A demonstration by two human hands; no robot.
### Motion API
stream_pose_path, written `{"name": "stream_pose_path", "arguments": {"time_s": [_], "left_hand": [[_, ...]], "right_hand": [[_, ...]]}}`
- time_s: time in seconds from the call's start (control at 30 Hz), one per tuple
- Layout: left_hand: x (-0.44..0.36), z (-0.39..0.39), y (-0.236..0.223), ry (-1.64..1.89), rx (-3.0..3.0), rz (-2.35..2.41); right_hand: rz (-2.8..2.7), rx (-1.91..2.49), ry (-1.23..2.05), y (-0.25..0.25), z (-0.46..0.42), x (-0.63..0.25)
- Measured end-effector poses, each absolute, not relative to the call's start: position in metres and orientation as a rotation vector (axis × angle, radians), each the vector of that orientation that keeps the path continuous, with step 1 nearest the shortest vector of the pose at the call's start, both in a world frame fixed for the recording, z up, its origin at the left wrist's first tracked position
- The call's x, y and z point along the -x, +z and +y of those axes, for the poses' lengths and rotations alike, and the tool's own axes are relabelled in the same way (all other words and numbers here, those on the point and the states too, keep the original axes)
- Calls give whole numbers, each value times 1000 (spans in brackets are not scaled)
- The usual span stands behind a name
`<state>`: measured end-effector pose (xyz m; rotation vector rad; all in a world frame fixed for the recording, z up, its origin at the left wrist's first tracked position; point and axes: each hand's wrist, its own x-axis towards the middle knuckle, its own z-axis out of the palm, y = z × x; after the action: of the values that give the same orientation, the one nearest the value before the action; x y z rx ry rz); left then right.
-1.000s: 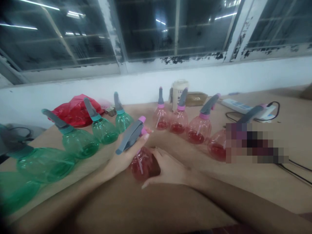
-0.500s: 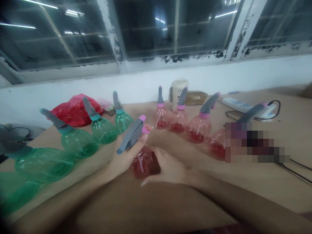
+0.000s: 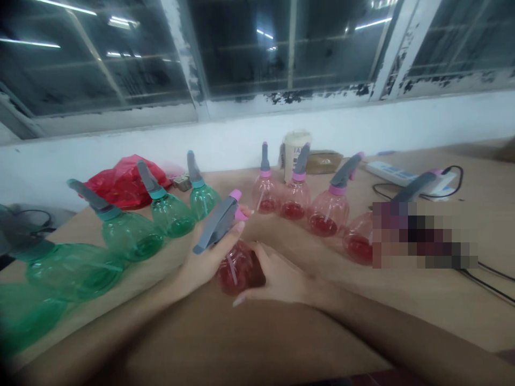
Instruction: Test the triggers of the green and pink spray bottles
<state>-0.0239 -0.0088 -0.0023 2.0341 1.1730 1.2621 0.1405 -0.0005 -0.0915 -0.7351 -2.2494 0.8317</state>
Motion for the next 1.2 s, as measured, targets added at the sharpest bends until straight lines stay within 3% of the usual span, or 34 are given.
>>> {"name": "stream_pose_path", "arguments": {"time_s": [1.2], "left_hand": [[23, -9, -2, 1258, -2026, 1185]], "right_hand": [[-2240, 693, 799, -88, 0, -139]]}}
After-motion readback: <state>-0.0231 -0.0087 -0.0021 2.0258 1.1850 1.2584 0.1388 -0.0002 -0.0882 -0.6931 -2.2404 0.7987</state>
